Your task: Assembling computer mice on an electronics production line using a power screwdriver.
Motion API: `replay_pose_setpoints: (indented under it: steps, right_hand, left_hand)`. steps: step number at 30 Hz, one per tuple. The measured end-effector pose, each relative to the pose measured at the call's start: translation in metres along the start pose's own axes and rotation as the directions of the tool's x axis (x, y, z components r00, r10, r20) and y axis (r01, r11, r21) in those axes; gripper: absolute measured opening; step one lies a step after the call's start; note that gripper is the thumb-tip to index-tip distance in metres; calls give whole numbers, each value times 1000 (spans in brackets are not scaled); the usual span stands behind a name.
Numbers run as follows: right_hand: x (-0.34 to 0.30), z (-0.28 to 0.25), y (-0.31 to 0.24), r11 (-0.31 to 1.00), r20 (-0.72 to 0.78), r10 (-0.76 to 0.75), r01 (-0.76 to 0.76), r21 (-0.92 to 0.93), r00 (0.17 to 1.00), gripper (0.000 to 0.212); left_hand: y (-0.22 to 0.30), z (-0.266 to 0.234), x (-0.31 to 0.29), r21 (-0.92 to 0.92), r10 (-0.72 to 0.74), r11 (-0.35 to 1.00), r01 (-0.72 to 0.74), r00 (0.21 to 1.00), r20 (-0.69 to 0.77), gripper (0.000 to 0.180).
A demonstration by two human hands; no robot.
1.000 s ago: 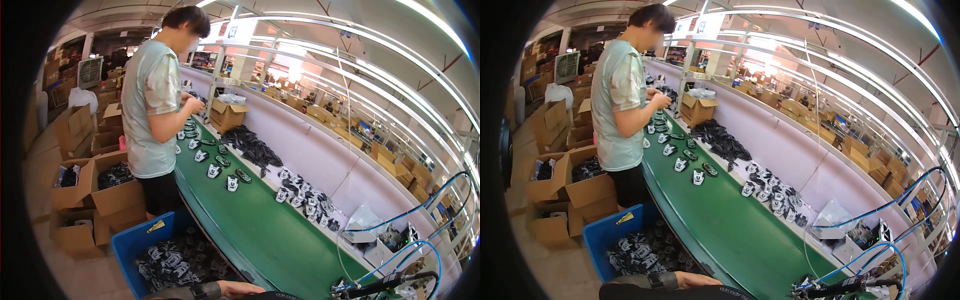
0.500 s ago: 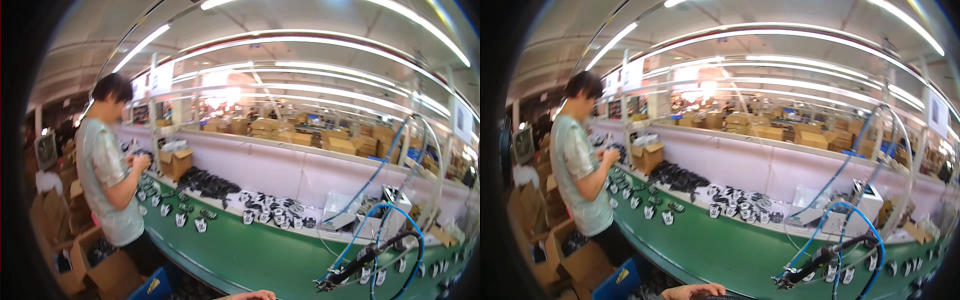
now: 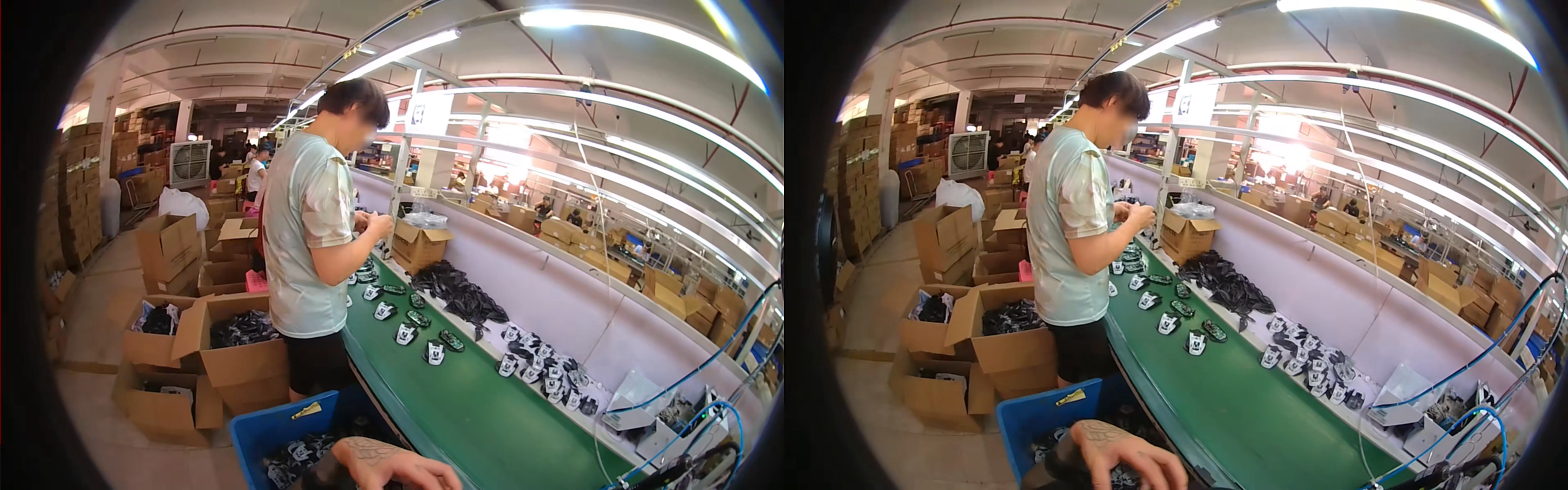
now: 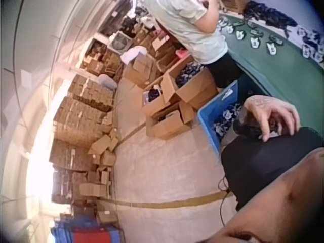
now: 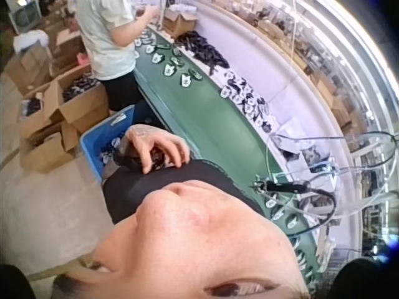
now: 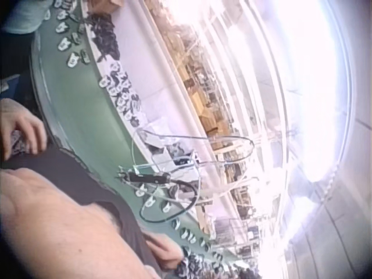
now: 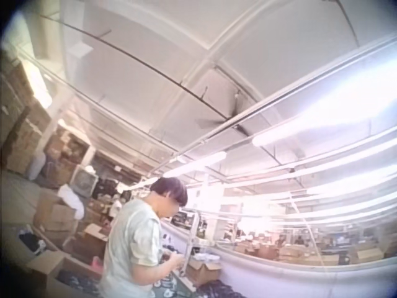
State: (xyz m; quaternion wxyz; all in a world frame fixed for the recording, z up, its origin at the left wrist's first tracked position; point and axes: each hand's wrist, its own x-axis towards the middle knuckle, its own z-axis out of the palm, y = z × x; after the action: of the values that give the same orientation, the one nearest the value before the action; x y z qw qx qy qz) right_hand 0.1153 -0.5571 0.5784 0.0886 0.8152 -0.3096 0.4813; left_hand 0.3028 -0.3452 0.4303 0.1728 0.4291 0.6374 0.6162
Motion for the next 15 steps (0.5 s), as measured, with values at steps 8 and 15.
replay_pose_setpoints:
  steps: [8,15]
  right_hand:
    - [-16,-18,36,997,-18,42,-43,-59,999,40]
    - [-54,-46,75,989,-35,94,-97,-112,995,39]
  left_hand:
    - [57,27,-7,136,-73,988,69,997,27,24]
    - [76,56,-7,321,79,944,-80,997,16,25]
